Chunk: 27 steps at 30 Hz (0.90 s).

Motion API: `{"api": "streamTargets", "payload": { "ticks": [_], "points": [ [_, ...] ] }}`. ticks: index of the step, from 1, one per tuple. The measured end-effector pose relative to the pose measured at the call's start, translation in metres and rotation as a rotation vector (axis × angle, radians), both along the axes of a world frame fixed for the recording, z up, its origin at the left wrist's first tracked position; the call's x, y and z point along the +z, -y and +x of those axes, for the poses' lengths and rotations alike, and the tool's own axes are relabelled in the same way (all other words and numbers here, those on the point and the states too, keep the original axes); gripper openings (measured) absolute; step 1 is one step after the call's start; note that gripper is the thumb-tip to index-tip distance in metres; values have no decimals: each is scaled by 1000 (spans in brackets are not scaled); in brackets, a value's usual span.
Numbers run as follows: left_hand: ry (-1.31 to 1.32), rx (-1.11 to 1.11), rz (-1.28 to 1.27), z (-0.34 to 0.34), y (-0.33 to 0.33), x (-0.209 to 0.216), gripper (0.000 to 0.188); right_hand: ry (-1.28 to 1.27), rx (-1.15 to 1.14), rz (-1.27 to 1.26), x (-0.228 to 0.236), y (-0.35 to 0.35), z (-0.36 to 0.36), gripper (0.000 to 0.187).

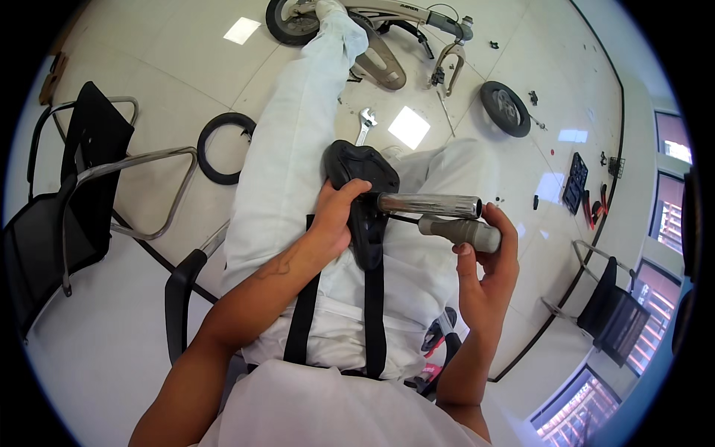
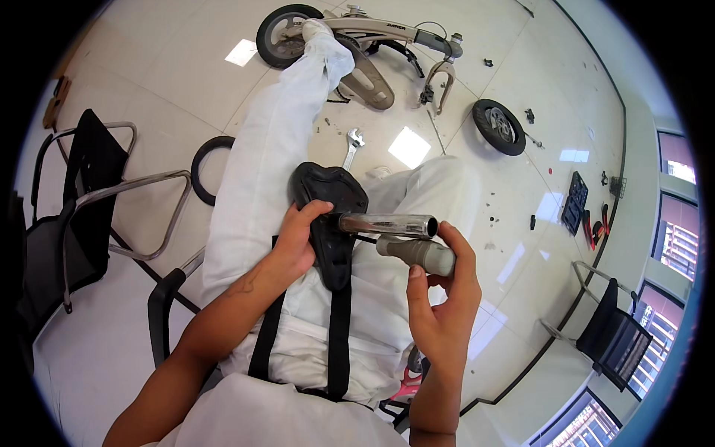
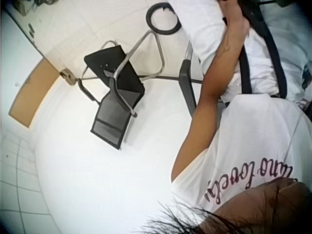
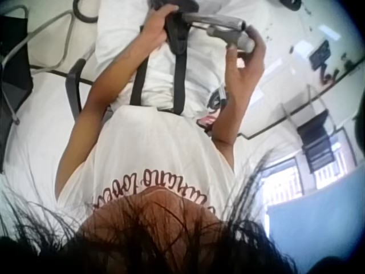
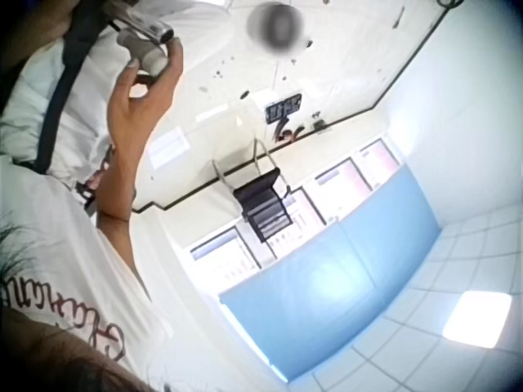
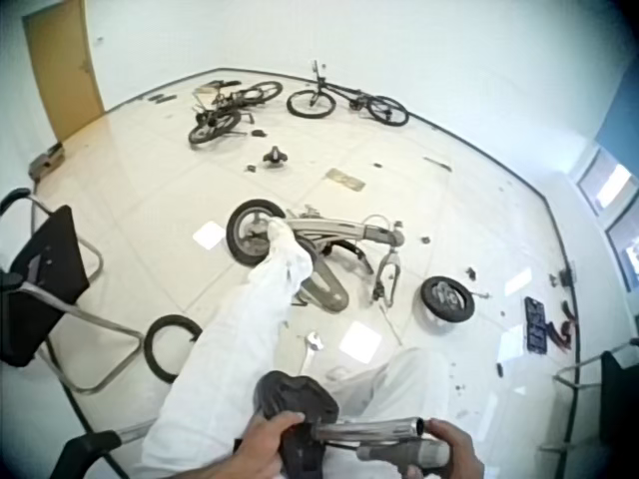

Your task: The person assembles a bicycle seat by inserting a metal post into the seat base and tightening two bolts with a screwdriver. The person holds the seat on their lap and rotates the screwdriver to secure the bolts.

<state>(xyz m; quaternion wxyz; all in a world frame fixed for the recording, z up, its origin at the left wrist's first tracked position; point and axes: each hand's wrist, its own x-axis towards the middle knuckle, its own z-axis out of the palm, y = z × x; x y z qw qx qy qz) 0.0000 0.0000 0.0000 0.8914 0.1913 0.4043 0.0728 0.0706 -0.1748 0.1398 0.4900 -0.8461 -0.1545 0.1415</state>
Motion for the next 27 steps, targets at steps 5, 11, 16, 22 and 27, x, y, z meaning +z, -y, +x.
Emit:
{"api": "streamTargets", "payload": {
  "ticks": [5,11,16,22,27],
  "points": [
    [-21,-2,65,-2,-14,1,30,91,-87,-208,-11,-7,-1,39],
    [-26,-1,33,-4,-13,0,30,136,-84,-238,-10,-9,1,38],
    [8,14,-2,0,-6,3,32,-16,-31,29,-4,2,6,46],
    [-2,-7,8,0,-1,0,33,71,-147,-201,-5,0,5,37],
    [2,-10,12,-1,0,-2,32,184,-89,-242,-2,-4,3,41]
  ]
}}
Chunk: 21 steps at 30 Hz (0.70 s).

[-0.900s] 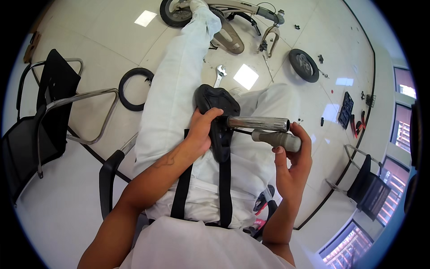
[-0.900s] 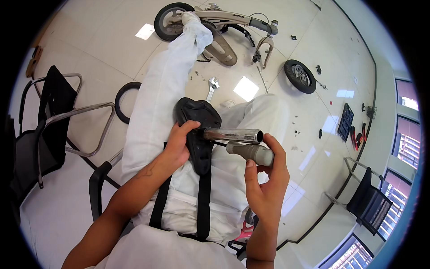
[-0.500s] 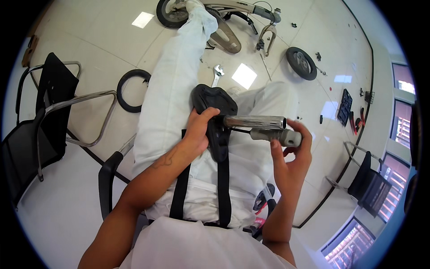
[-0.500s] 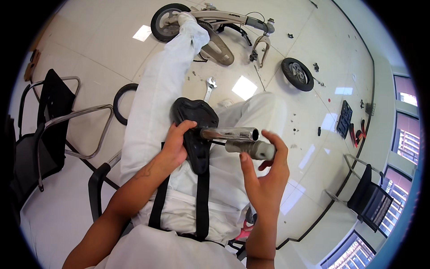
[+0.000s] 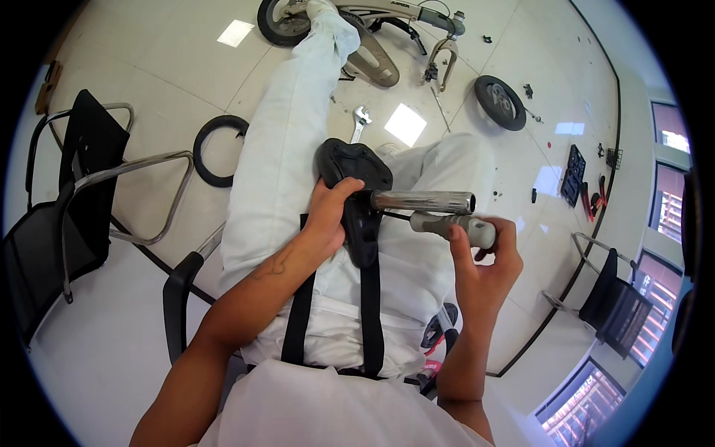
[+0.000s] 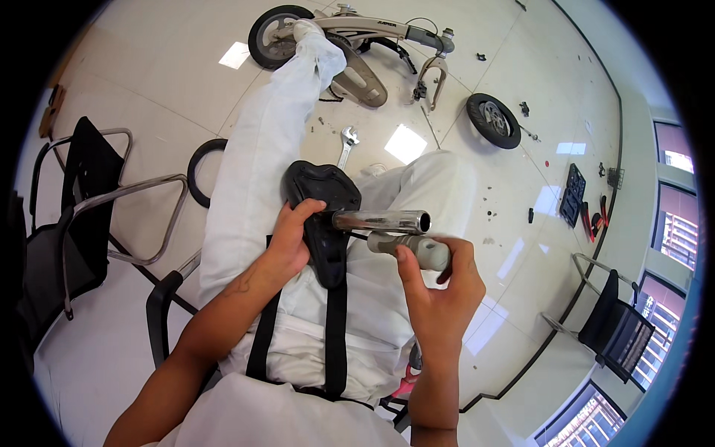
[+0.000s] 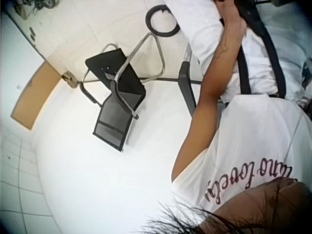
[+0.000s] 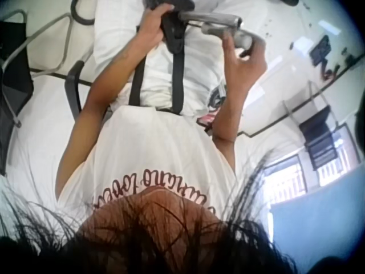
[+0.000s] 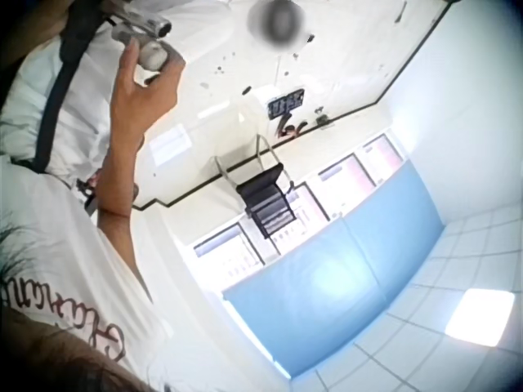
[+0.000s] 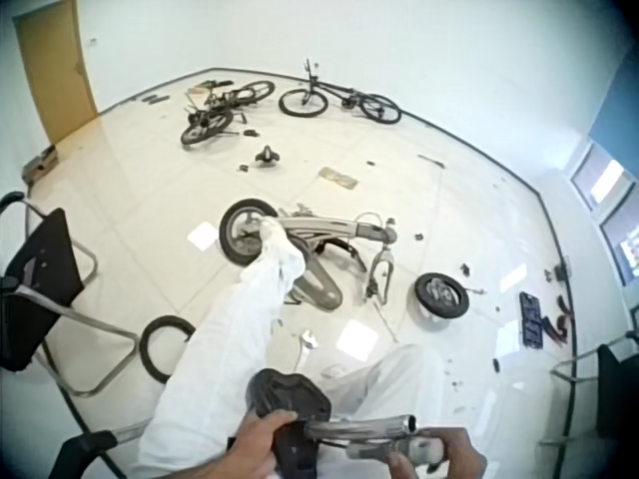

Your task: The person assembles a bicycle seat by inserting a metal post into the seat base and tightening two bolts with a screwdriver. The person holds the seat on their lap and rotates the screwdriver to secure the bolts.

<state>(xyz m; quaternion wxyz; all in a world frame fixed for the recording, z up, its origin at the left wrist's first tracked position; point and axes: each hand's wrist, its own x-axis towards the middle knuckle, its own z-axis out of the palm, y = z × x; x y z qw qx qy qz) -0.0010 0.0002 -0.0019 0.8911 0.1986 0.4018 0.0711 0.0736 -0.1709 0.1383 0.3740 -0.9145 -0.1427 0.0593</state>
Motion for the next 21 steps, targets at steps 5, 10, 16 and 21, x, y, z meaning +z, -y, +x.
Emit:
{"api": "streamTargets", "payload": {
  "ticks": [5,10,16,21],
  "points": [
    [-13,27,-11,3,0,9,32,-133,152,210,-1,13,4,49],
    [-6,11,-3,2,1,6,32,-177,41,50,3,12,3,40],
    [10,1,-15,1,0,3,32,-116,-7,-32,-2,4,1,44],
    [-21,16,-15,3,1,8,32,-143,129,217,-4,11,3,48]
  ]
}}
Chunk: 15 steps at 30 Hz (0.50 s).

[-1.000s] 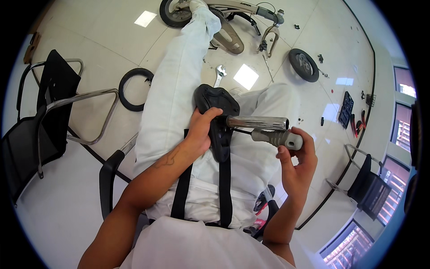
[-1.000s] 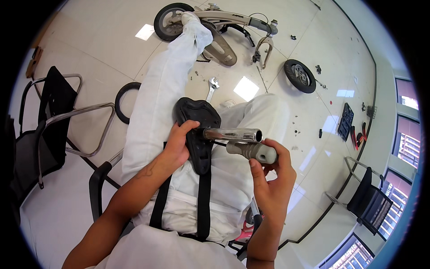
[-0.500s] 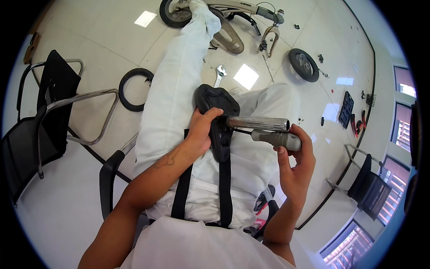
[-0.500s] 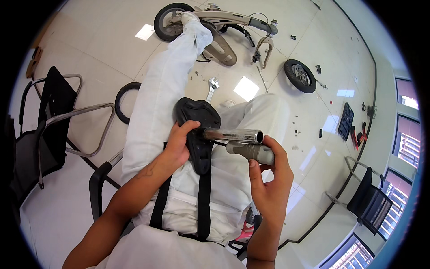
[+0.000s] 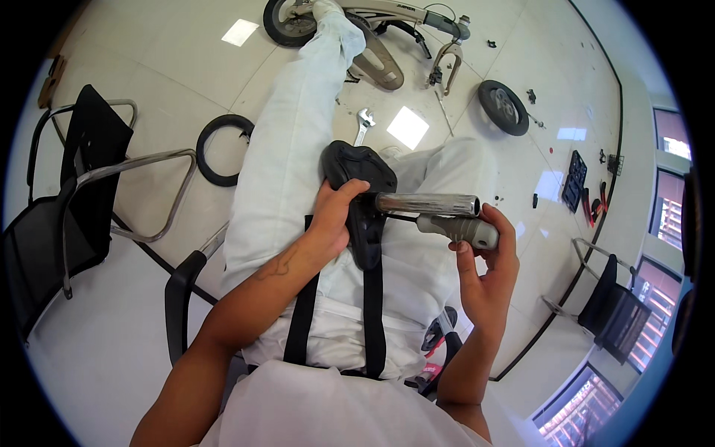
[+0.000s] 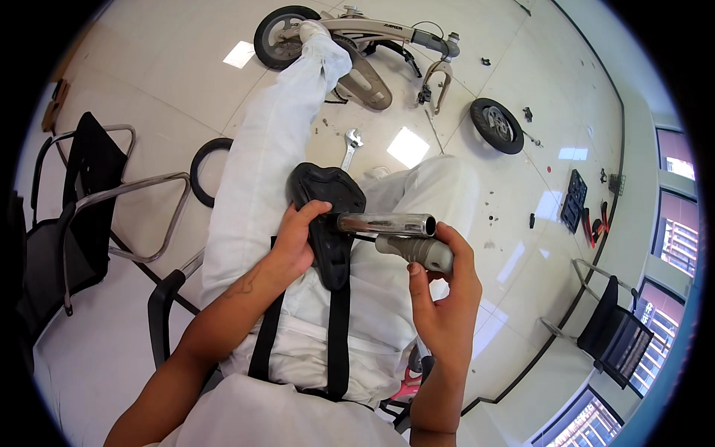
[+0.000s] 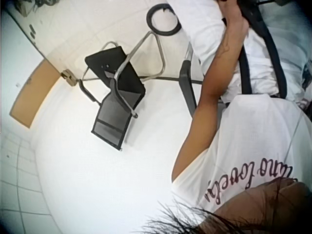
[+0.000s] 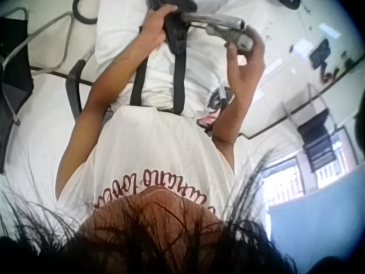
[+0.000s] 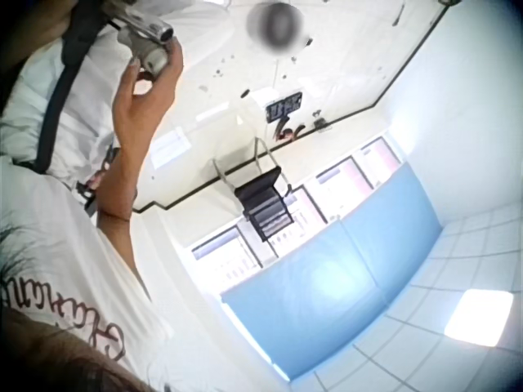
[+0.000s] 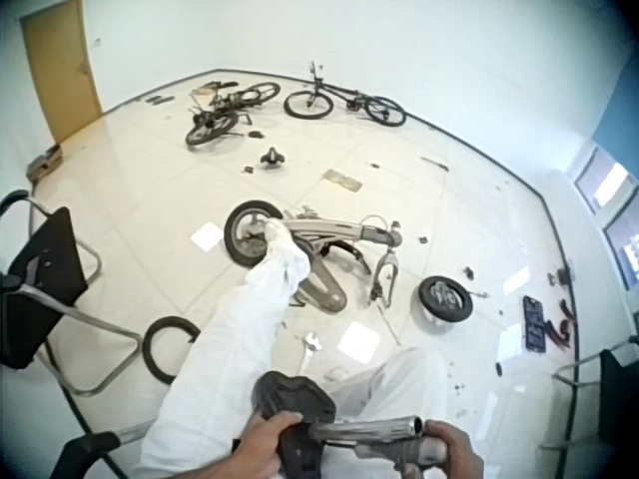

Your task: The person assembles a bicycle seat by inserting a metal post into the seat base and tightening two bolts with a screwdriver. The person holds the seat on their lap and rotates the screwdriver to secure the bolts.

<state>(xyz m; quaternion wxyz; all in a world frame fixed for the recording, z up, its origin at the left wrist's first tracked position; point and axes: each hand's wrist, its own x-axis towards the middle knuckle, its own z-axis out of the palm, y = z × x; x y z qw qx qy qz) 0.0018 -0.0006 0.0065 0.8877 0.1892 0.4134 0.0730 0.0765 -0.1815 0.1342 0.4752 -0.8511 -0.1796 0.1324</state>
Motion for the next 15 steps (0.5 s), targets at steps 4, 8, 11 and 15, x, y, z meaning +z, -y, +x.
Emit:
{"api": "streamTargets", "payload": {
  "ticks": [4,8,11,15],
  "points": [
    [11,-8,15,-2,0,-6,32,51,-23,-170,2,1,0,42],
    [11,-20,44,-2,1,-7,32,130,-87,-280,-2,-1,-4,41],
    [20,-29,16,-2,-1,-7,32,170,-49,-254,2,-7,-3,43],
    [3,7,15,-1,1,-7,33,0,3,38,8,-3,-7,40]
  ]
}}
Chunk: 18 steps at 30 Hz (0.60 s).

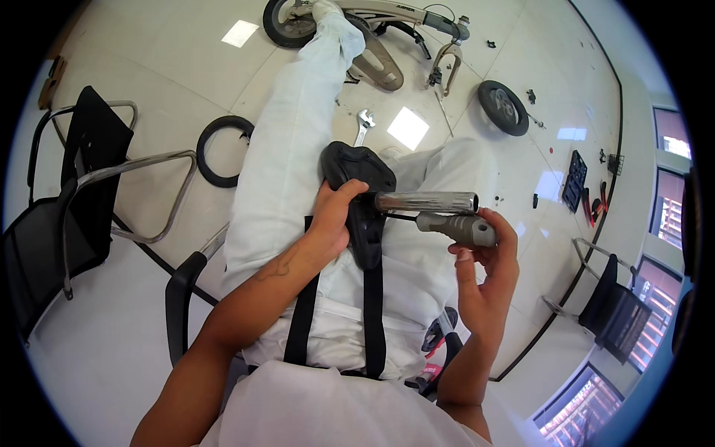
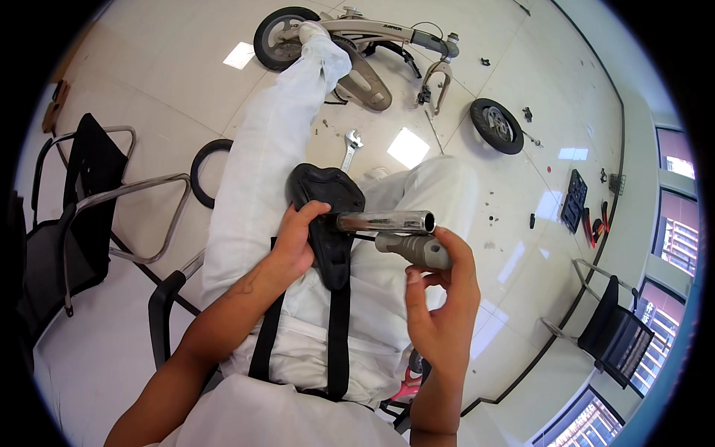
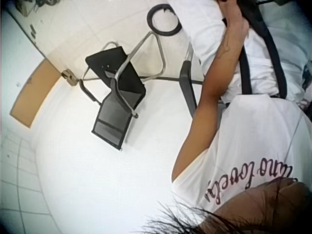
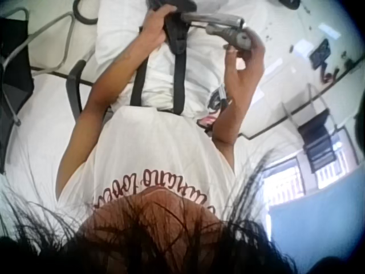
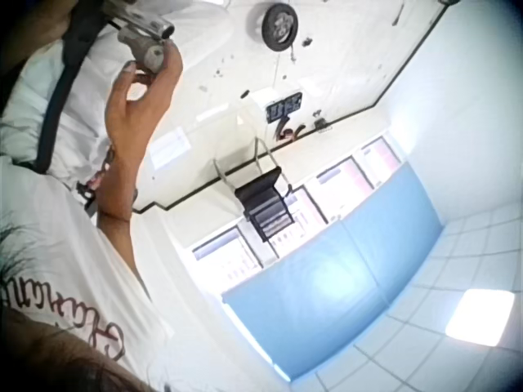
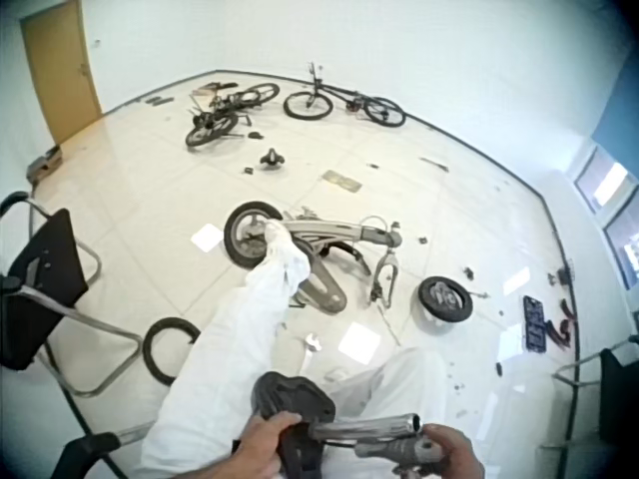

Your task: The person assembles a bicycle seat by inserting a metal post into the seat base and tightening two bolts with a screwdriver. The person holds the seat on their lap and rotates the screwdriver to secure the bolts.

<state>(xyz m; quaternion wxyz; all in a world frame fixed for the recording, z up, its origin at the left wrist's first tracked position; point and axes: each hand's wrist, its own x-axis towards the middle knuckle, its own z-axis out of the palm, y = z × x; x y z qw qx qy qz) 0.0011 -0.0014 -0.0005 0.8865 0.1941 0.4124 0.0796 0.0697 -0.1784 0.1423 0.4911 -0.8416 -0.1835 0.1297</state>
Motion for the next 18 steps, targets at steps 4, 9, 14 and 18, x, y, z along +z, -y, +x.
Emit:
{"api": "streamTargets", "payload": {
  "ticks": [4,9,14,18],
  "points": [
    [25,-18,-17,-2,-2,1,33,20,-4,-87,5,4,2,38],
    [17,-33,18,-3,0,-5,33,178,-63,-256,1,5,2,35],
    [1,-40,22,-1,1,1,31,186,-95,-350,1,5,2,33],
    [1,-7,-7,0,0,2,33,94,11,-187,9,0,3,35]
  ]
}}
